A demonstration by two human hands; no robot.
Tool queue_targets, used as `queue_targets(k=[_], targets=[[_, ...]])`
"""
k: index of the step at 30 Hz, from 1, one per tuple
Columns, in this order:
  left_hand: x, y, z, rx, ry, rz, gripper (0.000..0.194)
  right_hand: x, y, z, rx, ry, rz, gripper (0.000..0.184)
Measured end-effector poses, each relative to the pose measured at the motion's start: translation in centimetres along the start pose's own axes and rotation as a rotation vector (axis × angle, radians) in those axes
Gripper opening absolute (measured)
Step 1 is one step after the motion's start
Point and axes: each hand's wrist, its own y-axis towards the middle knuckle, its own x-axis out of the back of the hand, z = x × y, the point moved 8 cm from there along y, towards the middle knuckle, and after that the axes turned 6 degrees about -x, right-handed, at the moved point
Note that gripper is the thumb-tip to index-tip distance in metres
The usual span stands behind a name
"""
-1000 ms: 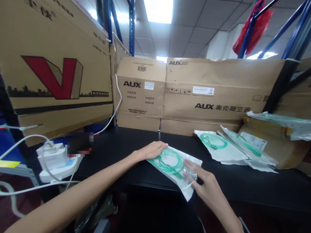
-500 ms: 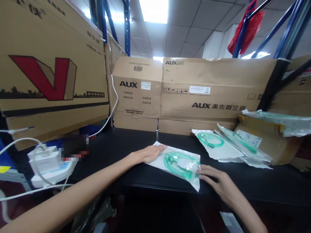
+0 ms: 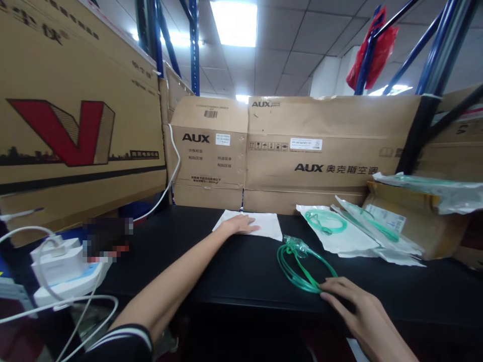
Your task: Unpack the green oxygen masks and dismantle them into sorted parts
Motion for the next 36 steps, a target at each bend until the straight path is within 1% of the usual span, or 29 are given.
queue_targets(k=[3,6,8,11,13,15,16,18,19,21,23,25,26,28,31,34,36], targets=[[-0.2,2.3,-1.4,0.027,0.001,0.012,0.034,-0.7,0.2,1.0,0.014,-0.002,0.001,0.035],[0.0,3.7,-3.4,0.013,-0.018,-0.01,0.033,-2.1,0.2,1.9,0.03,-0.025,0.035,0.031],[0.8,4.0,-4.5,-0.011,-0.038,-0.043,0.033,-3.0,0.2,2.6,0.019,-0.063,0.049,0.03],[3.2,3.3,-5.8,-0.052,-0.067,-0.106,0.034,-4.0,0.0,4.6,0.031,-0.136,0.071,0.03],[5.1,1.7,-6.6,-0.085,-0.083,-0.14,0.034,-4.3,0.0,6.8,0.089,-0.135,0.103,0.031],[6.6,-1.1,-8.0,-0.145,-0.098,-0.154,0.032,-4.2,0.1,9.3,0.177,-0.055,0.158,0.034],[6.8,-2.8,-8.9,-0.188,-0.107,-0.151,0.032,-4.1,0.2,10.3,0.215,-0.001,0.195,0.034],[6.3,-6.7,-11.2,-0.275,-0.126,-0.126,0.029,-3.5,0.9,10.9,0.221,0.104,0.242,0.028],[5.5,-8.6,-12.4,-0.307,-0.13,-0.11,0.03,-3.1,1.6,10.5,0.188,0.145,0.245,0.024],[3.7,-11.8,-14.4,-0.322,-0.116,-0.128,0.031,-2.1,3.2,8.5,0.082,0.203,0.207,0.024],[1.8,-13.7,-16.0,-0.318,-0.084,-0.162,0.033,-1.5,4.9,6.1,-0.003,0.179,0.172,0.026],[0.4,-14.5,-17.0,-0.314,-0.052,-0.188,0.029,-1.7,6.5,4.2,-0.059,0.126,0.219,0.028],[0.0,-14.7,-17.1,-0.31,-0.037,-0.199,0.026,-1.9,7.3,3.8,-0.064,0.117,0.255,0.028],[-0.2,-15.4,-16.8,-0.306,-0.015,-0.215,0.022,-2.5,8.6,4.0,-0.052,0.123,0.351,0.028],[0.5,-17.7,-15.1,-0.308,-0.033,-0.206,0.023,-3.2,9.7,6.1,-0.023,0.143,0.515,0.027],[1.6,-20.5,-13.0,-0.276,-0.092,-0.18,0.022,-3.9,9.4,8.5,0.029,0.163,0.676,0.022],[2.4,-21.7,-12.2,-0.24,-0.099,-0.196,0.017,-4.3,8.4,9.5,0.076,0.156,0.727,0.02]])
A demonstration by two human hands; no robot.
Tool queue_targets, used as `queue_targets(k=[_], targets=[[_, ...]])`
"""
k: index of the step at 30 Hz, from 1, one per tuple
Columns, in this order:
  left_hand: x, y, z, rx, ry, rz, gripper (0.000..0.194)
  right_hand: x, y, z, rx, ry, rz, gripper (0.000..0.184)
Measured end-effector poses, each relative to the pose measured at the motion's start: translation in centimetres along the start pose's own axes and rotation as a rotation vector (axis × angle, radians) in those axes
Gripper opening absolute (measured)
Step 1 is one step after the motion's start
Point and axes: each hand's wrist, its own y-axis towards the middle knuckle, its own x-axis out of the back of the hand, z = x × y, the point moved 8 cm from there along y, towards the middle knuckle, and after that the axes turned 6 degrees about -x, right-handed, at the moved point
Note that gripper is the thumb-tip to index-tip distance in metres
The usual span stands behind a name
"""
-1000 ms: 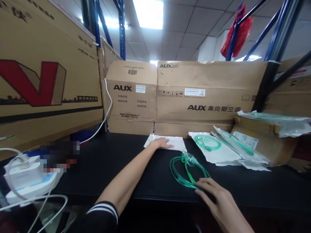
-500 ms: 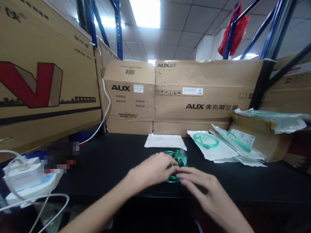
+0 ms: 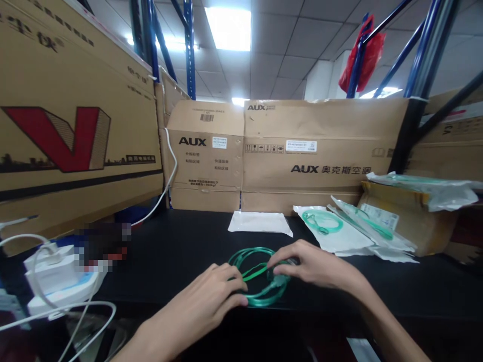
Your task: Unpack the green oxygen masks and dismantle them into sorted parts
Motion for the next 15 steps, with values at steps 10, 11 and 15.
queue_targets(k=[10,11,15], targets=[[-6.5,2.3,-2.5,-0.098,0.481,-0.293,0.04,-5.7,-4.4,-2.5,0.199,-0.434,-0.384,0.04],[-7.2,2.3,-2.3,-0.101,0.501,-0.316,0.037,-6.0,-4.7,-2.4,0.219,-0.489,-0.445,0.04],[-7.8,2.0,-2.0,-0.158,0.47,-0.34,0.038,-7.1,-5.3,-1.6,0.281,-0.625,-0.505,0.04]])
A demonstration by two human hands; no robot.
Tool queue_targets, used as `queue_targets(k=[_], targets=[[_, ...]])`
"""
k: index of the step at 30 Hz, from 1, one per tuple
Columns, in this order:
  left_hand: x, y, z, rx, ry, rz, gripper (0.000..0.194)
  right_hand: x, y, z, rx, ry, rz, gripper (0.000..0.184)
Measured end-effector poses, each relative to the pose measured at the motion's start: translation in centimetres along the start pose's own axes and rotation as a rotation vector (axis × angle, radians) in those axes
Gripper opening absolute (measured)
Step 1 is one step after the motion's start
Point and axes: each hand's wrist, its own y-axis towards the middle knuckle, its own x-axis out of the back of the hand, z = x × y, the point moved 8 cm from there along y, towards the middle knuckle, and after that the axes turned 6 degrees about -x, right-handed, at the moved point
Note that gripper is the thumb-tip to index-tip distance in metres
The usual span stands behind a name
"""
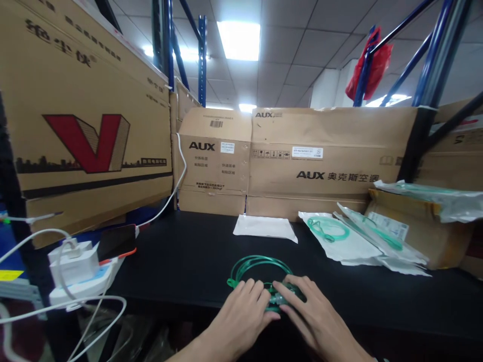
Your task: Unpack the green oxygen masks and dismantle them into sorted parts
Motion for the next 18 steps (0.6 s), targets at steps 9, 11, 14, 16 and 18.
queue_targets(k=[9,11,14,16,18], targets=[[2.5,1.4,1.4,-0.187,-0.173,0.109,0.03,1.1,-0.4,0.9,0.126,-0.032,-0.104,0.039],[2.9,1.4,1.9,-0.198,-0.226,0.134,0.027,1.3,-0.4,1.2,0.15,-0.032,-0.119,0.038],[3.1,1.4,2.2,-0.199,-0.301,0.172,0.023,1.2,-0.8,1.2,0.159,-0.049,-0.148,0.039],[3.0,1.4,2.3,-0.185,-0.344,0.193,0.023,0.7,-1.2,1.1,0.16,-0.064,-0.144,0.042],[2.8,1.4,2.2,-0.162,-0.381,0.209,0.025,-0.1,-1.7,0.8,0.15,-0.076,-0.109,0.047]])
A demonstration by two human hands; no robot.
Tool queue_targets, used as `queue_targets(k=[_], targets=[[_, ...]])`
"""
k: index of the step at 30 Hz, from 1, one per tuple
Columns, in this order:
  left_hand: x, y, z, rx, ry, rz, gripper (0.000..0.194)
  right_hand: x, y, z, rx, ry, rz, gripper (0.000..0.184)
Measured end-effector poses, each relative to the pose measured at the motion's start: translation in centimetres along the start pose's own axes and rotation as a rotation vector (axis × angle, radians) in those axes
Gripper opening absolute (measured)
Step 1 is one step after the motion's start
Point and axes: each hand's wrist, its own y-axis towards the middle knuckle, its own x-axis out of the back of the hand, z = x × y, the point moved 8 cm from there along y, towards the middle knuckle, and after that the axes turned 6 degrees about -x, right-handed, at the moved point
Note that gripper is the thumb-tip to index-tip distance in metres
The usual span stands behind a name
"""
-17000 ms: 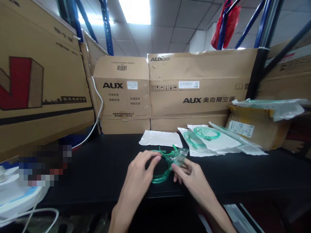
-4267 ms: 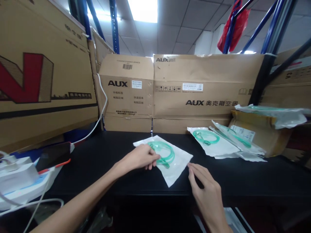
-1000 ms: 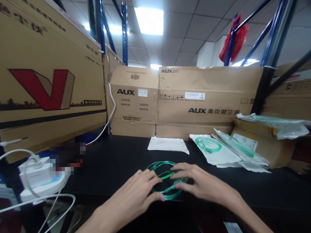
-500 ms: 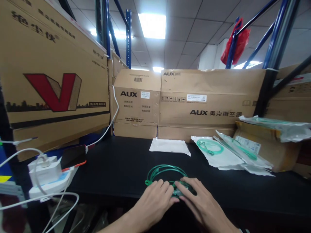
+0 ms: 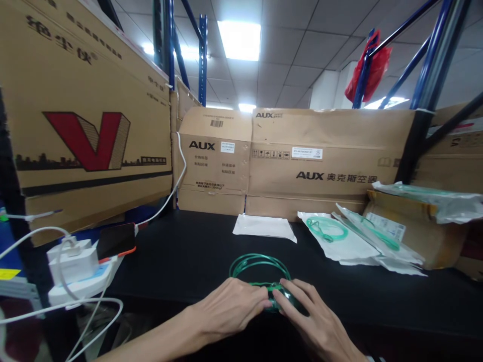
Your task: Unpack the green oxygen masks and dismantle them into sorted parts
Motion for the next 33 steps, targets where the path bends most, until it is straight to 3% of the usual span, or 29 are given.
queue_targets(k=[4,9,12,20,23,27,33], targets=[[0.1,-1.2,1.0,0.082,-0.067,0.018,0.03,-0.5,-0.9,-1.0,-0.051,0.03,0.028,0.053],[2.1,-5.5,5.3,0.302,-0.091,0.029,0.045,1.3,-1.0,-3.2,-0.243,0.146,-0.068,0.049],[3.0,-7.1,7.5,0.332,-0.094,0.073,0.036,1.2,-0.5,-3.3,-0.283,0.184,-0.039,0.042],[4.4,-10.8,13.5,0.419,0.036,0.171,0.03,0.4,-0.4,-3.5,-0.324,0.161,0.044,0.046],[4.7,-10.6,15.5,0.436,0.12,0.199,0.028,0.4,-0.4,-3.5,-0.333,0.171,0.085,0.048],[4.6,-8.2,18.7,0.497,0.223,0.24,0.016,0.7,-0.3,-3.5,-0.339,0.196,0.103,0.049],[5.0,-5.1,22.7,0.63,0.306,0.255,0.033,0.9,-0.1,-3.6,-0.338,0.236,0.046,0.048]])
